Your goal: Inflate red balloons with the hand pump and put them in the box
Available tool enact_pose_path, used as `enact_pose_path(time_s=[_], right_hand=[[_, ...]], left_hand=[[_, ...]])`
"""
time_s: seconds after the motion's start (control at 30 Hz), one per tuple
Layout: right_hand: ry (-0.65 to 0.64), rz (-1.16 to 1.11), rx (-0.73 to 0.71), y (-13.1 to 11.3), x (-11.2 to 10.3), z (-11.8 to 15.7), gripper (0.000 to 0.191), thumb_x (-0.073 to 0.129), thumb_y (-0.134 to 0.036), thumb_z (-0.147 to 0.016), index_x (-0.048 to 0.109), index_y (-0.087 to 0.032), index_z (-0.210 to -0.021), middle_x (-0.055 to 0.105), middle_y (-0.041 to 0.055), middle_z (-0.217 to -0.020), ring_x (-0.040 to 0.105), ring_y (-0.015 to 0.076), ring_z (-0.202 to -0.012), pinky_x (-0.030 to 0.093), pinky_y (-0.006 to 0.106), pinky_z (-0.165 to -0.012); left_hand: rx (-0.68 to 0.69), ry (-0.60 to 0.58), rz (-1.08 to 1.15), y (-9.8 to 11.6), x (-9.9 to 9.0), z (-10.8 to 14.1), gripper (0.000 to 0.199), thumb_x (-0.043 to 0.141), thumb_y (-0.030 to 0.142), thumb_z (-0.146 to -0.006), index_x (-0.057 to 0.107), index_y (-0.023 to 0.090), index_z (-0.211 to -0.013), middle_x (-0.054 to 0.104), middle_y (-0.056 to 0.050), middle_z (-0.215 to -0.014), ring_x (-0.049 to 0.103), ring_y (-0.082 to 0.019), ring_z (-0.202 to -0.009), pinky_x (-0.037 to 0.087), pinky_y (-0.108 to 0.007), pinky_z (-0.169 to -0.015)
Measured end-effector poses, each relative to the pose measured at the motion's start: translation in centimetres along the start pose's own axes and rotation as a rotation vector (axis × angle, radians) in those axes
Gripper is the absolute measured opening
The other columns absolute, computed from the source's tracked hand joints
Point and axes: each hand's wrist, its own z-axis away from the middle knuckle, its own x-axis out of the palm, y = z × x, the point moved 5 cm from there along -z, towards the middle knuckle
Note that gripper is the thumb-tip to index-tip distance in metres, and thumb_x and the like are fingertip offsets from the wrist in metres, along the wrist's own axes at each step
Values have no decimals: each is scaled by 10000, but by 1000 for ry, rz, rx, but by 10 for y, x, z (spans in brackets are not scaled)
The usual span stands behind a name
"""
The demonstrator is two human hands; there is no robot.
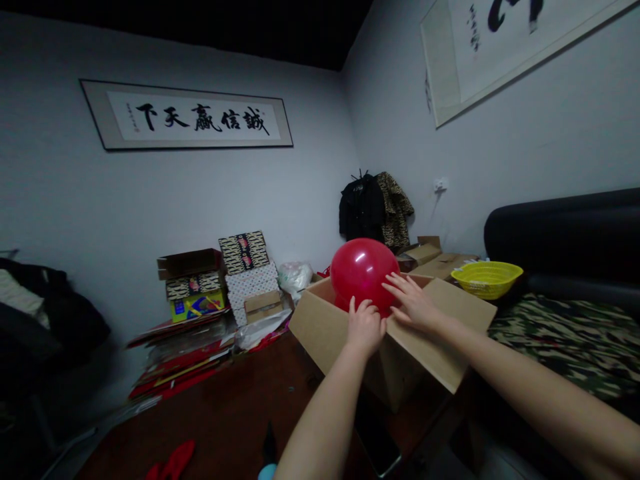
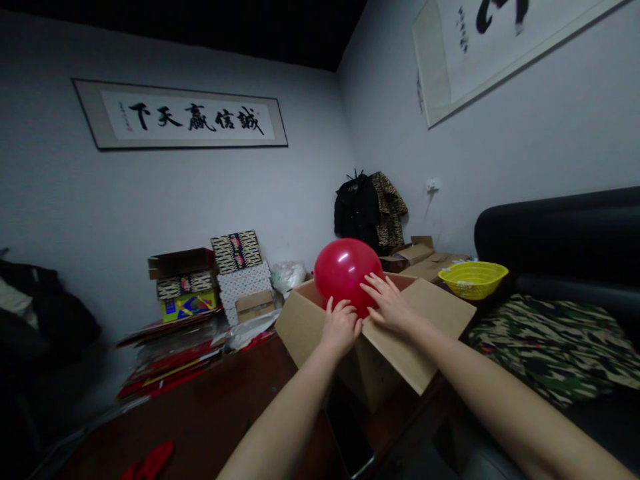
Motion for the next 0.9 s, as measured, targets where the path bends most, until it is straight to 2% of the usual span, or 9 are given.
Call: enact_pose_path(time_s=[0.13, 0.3, 0.43, 0.63, 0.9], right_hand=[[15, 2, 35, 1, 2, -8, 618, 479, -344, -793, 275, -250, -1369, 275, 64, -1451, 183, 232, -1345, 160, 512, -1073], [41, -2, 98, 11, 2, -19, 598, 447, -394, -827, 269, -216, -1370, 258, 99, -1452, 187, 244, -1344, 190, 524, -1058], [27, -14, 98, 9, 5, -26, 582, 437, -415, -838, 289, -213, -1362, 270, 105, -1446, 200, 250, -1339, 195, 527, -1056], [-46, -64, 19, -34, 17, -32, 547, 434, -417, -845, 321, -242, -1350, 293, 78, -1442, 191, 223, -1344, 169, 492, -1076], [-123, -150, -29, -101, 43, -38, 495, 356, -409, -884, 330, -233, -1346, 285, 87, -1446, 192, 215, -1344, 184, 499, -1070]], left_hand=[[-17, -19, -9, -6, -2, 2, 215, 482, 296, -836, 678, 206, -848, 670, -57, -995, 447, -232, -1147, 93, -544, -1081], [-68, -18, -44, -22, -12, 5, 215, 467, 292, -843, 669, 221, -872, 660, -52, -1026, 439, -227, -1158, 87, -544, -1082], [-81, -13, -76, -34, -19, 5, 218, 457, 289, -844, 657, 222, -899, 627, -62, -1125, 418, -227, -1190, 82, -556, -1076], [-117, -35, -121, -46, -23, 16, 275, 461, 314, -836, 605, 224, -1052, 545, -84, -1264, 358, -242, -1253, 83, -571, -1073], [-164, -147, -197, -69, -32, 57, 429, 451, 347, -834, 457, 226, -1245, 388, -89, -1411, 245, -236, -1326, 108, -580, -1067]])
